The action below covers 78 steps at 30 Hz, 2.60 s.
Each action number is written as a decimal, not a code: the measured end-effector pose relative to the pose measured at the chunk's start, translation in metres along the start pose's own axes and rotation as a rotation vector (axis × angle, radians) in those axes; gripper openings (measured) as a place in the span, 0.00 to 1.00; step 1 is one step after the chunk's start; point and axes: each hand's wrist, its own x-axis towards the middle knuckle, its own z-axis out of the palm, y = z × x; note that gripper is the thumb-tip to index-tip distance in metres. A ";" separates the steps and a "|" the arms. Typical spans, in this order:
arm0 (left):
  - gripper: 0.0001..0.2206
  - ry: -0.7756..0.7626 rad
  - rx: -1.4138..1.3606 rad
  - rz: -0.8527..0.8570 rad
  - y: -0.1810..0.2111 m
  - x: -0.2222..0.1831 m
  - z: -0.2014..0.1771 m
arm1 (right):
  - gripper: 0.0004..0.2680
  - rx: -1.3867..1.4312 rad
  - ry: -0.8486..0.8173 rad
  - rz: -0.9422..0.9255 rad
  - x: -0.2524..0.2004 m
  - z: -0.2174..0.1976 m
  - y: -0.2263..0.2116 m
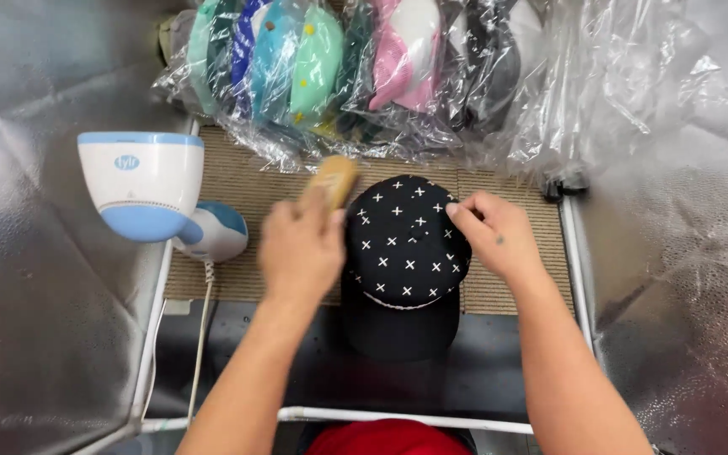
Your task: Brushing lint or dust off various baseball caps using a wooden brush at a workstation.
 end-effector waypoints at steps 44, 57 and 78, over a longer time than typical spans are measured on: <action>0.27 -0.512 -1.360 -1.183 0.027 -0.168 0.025 | 0.08 -0.287 -0.108 -0.927 -0.121 0.015 -0.076; 0.15 -0.572 -1.431 -1.283 0.033 -0.153 0.027 | 0.21 0.240 0.280 0.287 -0.094 0.052 0.047; 0.31 -0.513 -1.161 -1.148 0.018 -0.082 -0.012 | 0.20 -0.137 0.186 0.661 -0.081 -0.024 0.147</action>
